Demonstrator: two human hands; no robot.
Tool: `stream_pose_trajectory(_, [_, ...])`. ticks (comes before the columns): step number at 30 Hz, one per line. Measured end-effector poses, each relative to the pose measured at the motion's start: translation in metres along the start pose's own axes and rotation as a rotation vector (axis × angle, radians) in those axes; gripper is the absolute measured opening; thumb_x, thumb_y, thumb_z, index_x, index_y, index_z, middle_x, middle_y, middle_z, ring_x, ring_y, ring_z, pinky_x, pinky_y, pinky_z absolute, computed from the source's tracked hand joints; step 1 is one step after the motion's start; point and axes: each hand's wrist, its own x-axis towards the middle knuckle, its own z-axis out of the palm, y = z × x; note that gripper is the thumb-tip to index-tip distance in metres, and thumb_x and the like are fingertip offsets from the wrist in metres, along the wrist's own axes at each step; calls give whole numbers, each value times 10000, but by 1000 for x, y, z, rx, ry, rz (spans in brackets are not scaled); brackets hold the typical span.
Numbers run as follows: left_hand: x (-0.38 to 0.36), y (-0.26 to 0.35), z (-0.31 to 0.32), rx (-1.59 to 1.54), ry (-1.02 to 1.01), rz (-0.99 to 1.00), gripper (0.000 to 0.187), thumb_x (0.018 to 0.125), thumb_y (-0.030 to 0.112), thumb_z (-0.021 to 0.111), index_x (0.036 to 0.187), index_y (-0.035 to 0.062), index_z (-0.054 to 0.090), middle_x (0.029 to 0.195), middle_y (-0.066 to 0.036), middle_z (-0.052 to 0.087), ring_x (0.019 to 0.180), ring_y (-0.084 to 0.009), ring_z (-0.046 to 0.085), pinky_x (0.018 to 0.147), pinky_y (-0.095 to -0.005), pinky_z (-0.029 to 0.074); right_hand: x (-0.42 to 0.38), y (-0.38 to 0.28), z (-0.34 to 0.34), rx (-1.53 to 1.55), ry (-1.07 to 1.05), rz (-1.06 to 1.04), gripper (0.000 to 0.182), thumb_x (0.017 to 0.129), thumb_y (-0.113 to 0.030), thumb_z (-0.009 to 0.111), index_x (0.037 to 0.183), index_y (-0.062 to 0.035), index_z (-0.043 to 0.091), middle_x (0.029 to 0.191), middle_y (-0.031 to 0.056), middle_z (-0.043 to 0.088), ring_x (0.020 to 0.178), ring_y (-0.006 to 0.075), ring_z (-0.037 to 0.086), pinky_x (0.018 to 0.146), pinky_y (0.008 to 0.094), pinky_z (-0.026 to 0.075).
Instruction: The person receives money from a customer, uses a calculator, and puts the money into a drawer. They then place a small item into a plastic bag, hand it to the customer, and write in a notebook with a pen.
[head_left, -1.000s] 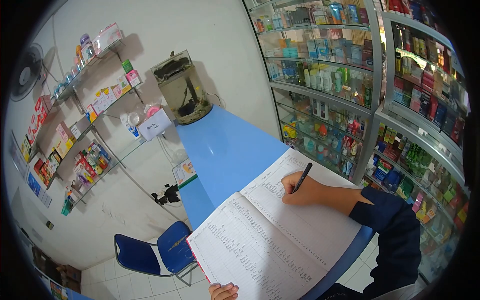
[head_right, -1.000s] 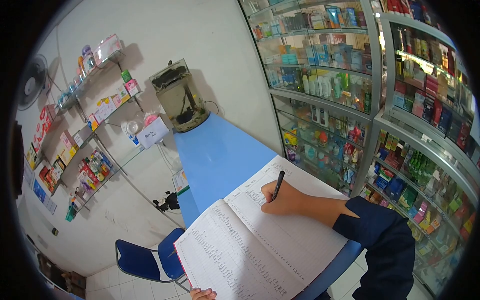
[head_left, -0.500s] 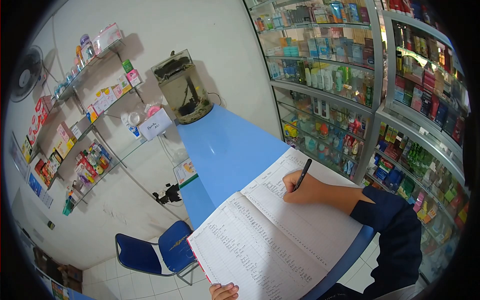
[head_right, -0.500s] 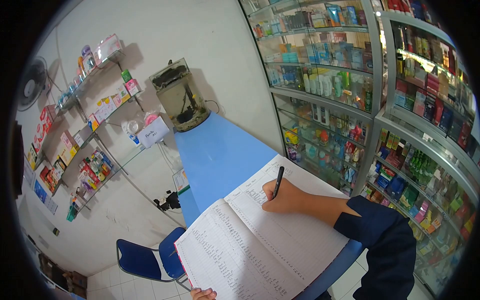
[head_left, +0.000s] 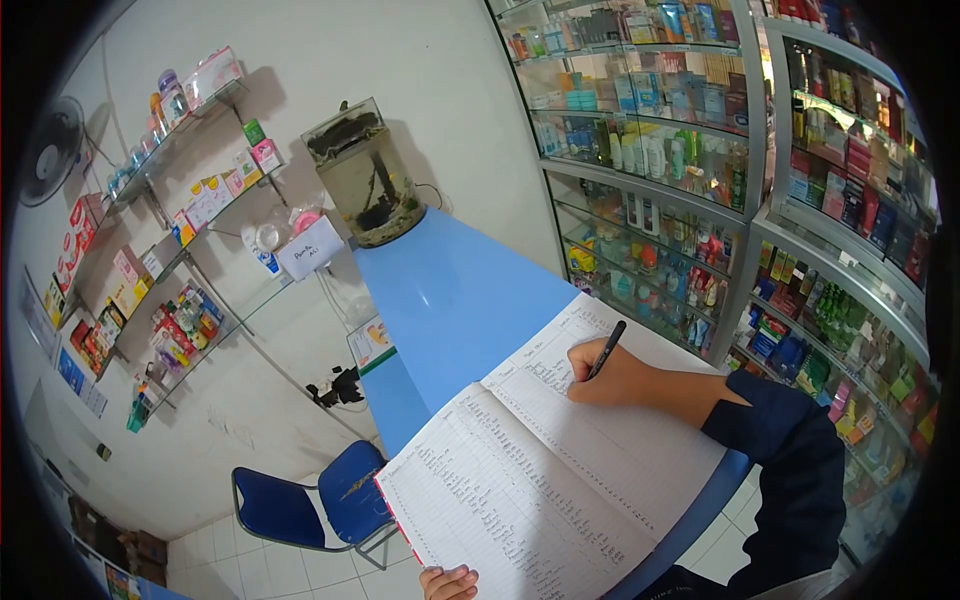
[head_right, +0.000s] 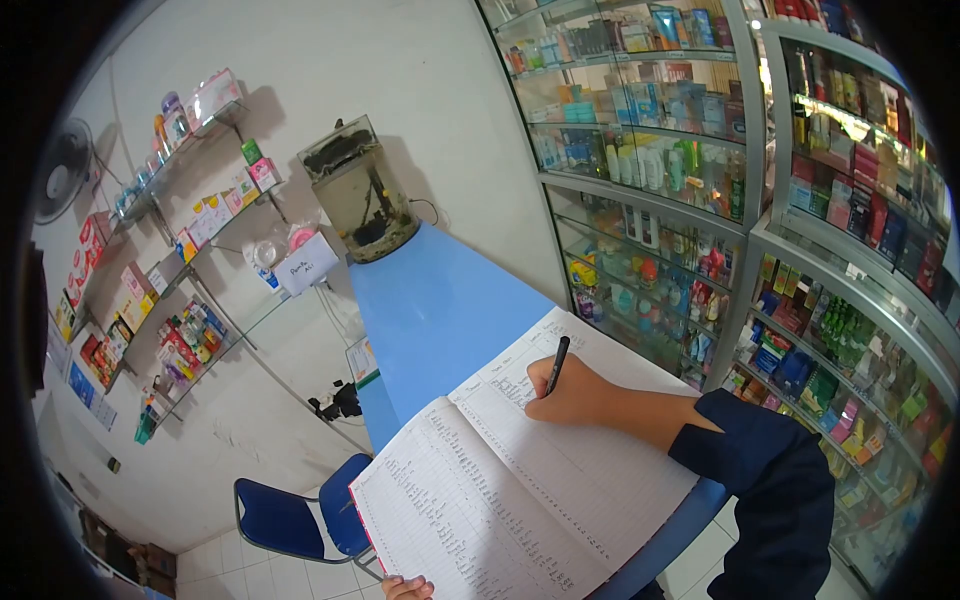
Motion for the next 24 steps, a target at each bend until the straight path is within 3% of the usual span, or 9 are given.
stream_pose_trajectory(24, [-2,-1,-6,-33,-22,-23,267,824,286,512,817,36,605,956,-115,647,963,-266,591,890,-454,369,-3,0,-7,-9,48,29,298,628,-118,654,535,-76,374,508,14,412,486,100,396,438,278,302])
